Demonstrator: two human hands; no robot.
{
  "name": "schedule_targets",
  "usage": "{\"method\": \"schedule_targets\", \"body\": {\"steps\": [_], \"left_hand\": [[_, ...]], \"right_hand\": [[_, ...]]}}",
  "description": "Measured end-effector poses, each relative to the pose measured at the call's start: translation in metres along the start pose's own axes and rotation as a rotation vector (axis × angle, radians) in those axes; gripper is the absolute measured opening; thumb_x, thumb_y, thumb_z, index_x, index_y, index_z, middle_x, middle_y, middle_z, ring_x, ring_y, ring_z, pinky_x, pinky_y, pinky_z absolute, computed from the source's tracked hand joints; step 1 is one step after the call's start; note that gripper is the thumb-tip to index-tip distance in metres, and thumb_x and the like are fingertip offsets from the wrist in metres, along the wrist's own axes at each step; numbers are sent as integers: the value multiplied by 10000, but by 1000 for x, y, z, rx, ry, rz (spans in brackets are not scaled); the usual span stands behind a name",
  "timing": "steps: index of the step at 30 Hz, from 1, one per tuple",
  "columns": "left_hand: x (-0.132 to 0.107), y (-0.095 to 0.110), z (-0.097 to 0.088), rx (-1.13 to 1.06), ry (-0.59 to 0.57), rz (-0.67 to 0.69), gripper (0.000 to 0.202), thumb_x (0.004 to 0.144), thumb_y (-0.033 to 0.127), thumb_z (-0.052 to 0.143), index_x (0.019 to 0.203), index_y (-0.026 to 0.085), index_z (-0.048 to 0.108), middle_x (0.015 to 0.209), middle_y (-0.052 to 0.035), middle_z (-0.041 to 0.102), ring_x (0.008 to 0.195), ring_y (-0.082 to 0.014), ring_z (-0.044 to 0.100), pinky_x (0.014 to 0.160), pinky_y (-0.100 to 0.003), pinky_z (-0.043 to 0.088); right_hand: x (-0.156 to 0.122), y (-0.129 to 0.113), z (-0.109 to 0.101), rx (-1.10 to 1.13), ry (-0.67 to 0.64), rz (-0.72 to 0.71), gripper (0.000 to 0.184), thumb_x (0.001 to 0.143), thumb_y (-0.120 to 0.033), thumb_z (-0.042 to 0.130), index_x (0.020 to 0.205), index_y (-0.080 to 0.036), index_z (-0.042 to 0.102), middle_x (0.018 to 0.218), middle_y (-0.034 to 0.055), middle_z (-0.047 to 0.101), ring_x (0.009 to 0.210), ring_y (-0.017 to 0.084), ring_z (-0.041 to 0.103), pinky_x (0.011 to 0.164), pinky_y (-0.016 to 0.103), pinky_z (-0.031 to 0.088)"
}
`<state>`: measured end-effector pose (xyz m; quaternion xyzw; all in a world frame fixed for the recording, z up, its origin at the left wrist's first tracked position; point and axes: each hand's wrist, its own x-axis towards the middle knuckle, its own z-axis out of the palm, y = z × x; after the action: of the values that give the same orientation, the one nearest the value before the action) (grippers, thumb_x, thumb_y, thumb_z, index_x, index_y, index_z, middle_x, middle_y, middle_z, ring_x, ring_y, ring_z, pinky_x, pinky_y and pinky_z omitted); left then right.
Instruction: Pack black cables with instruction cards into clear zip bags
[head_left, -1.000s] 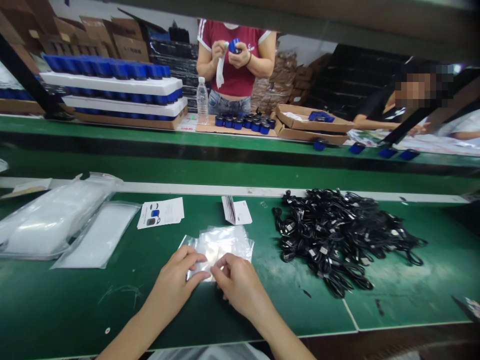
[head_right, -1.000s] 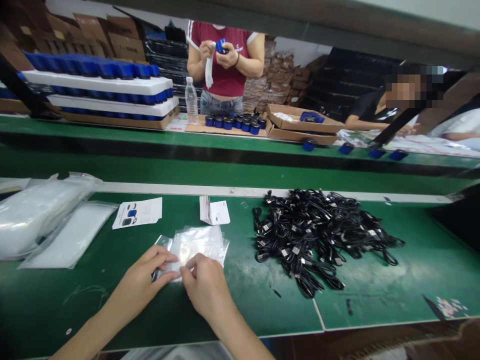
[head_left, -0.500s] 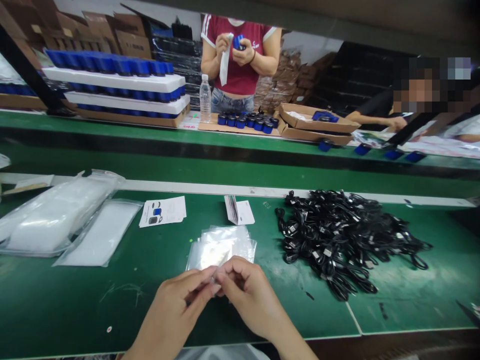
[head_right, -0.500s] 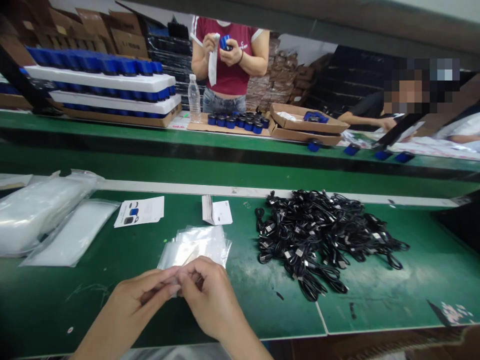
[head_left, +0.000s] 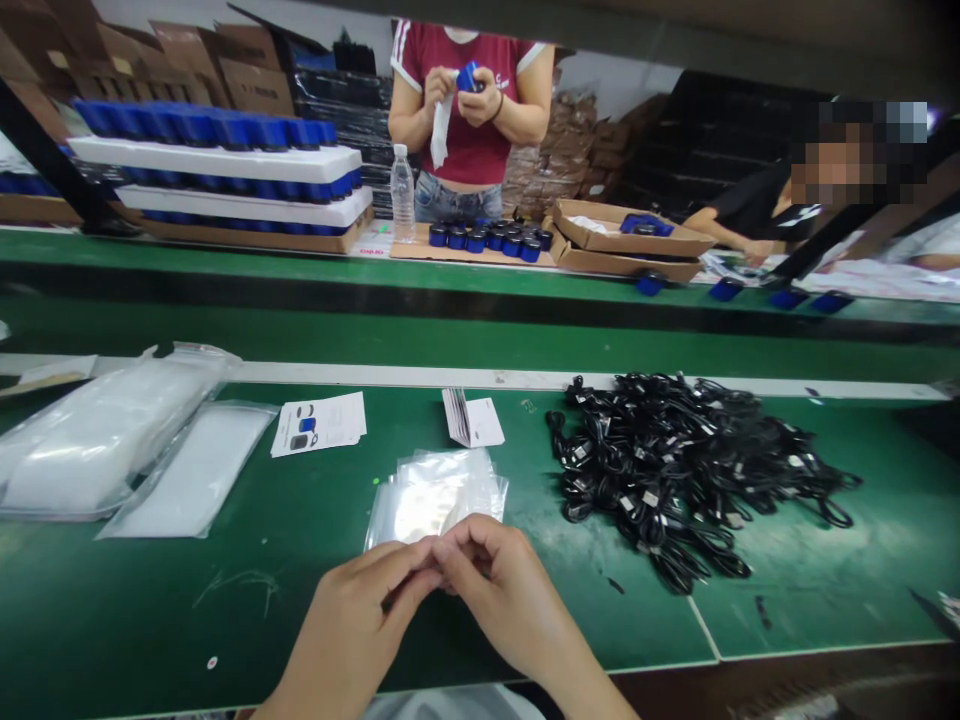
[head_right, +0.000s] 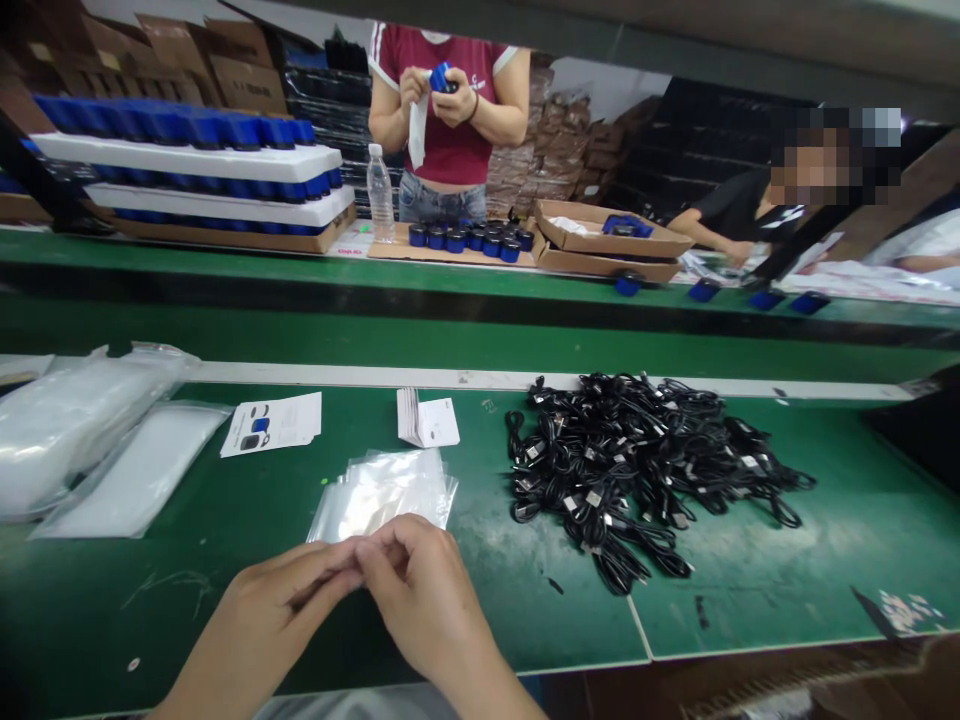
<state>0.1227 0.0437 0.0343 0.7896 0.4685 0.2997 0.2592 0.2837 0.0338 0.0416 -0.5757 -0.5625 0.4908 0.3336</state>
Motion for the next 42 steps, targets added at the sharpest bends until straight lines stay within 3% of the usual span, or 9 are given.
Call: {"method": "schedule_targets", "body": {"steps": [13, 19, 23, 26, 30, 35, 38, 40, 42], "left_hand": [[3, 4, -2, -38, -130, -111, 124, 829, 230, 543, 820, 251, 665, 760, 38, 720, 641, -122, 667, 597, -189, 518], [-5, 0, 9, 133, 65, 92, 186, 864, 202, 486, 999, 216, 614, 794, 3, 726, 672, -129, 692, 632, -194, 538], [-9, -1, 17, 254, 148, 132, 341, 868, 165, 455, 1205, 214, 454, 795, -4, 710, 669, -138, 692, 615, -205, 543], [-9, 2, 20, 287, 113, 140, 366, 841, 116, 437, 1188, 234, 435, 940, -36, 704, 766, -158, 696, 660, -227, 552], [-8, 7, 17, 109, -20, 56, 461, 812, 140, 504, 1234, 275, 377, 891, 10, 695, 686, -132, 684, 640, -208, 559], [0, 8, -1, 128, -45, 47, 483, 822, 216, 528, 1277, 330, 410, 1361, -73, 439, 678, -123, 632, 693, -281, 555], [9, 8, -11, 112, -178, 33, 313, 835, 249, 536, 1147, 273, 549, 1030, -29, 637, 687, -139, 616, 673, -254, 530], [14, 10, -15, 101, -235, -45, 150, 856, 294, 509, 924, 235, 629, 759, 14, 622, 645, -138, 598, 607, -229, 499], [16, 11, -17, 97, -260, -106, 228, 882, 318, 457, 767, 219, 627, 687, 25, 580, 628, -134, 585, 566, -222, 465]], "right_hand": [[1, 1, -2, -25, -10, -23, 186, 845, -283, 526, 739, -164, 622, 660, -3, 606, 594, 110, 525, 553, 200, 401], [1, 2, -2, -127, 52, -44, 128, 831, -205, 509, 724, -175, 572, 627, -10, 596, 563, 116, 529, 539, 211, 394], [-2, 3, -2, -3, 42, -15, 149, 833, -265, 544, 946, -174, 577, 788, 32, 662, 666, 153, 610, 609, 236, 453], [-6, 1, 0, 45, -5, -12, 159, 847, -302, 537, 933, -183, 597, 796, 35, 672, 710, 165, 628, 627, 233, 455], [-8, 1, -1, -165, 41, -98, 191, 868, -183, 430, 809, -179, 612, 686, 12, 630, 621, 143, 572, 586, 227, 404], [-8, 1, -4, -177, 29, -145, 144, 825, -124, 456, 868, -180, 581, 737, -3, 633, 635, 128, 548, 603, 219, 388], [-8, -1, -7, -116, -27, -102, 149, 866, -180, 443, 841, -184, 590, 711, -13, 624, 583, 112, 517, 566, 212, 374], [-9, -3, -10, -93, -41, -57, 140, 871, -217, 461, 813, -188, 585, 663, -26, 596, 557, 106, 494, 535, 207, 358], [-12, -5, -14, -91, -30, -38, 110, 848, -223, 505, 766, -190, 571, 631, -35, 565, 567, 107, 493, 530, 204, 353]]}}
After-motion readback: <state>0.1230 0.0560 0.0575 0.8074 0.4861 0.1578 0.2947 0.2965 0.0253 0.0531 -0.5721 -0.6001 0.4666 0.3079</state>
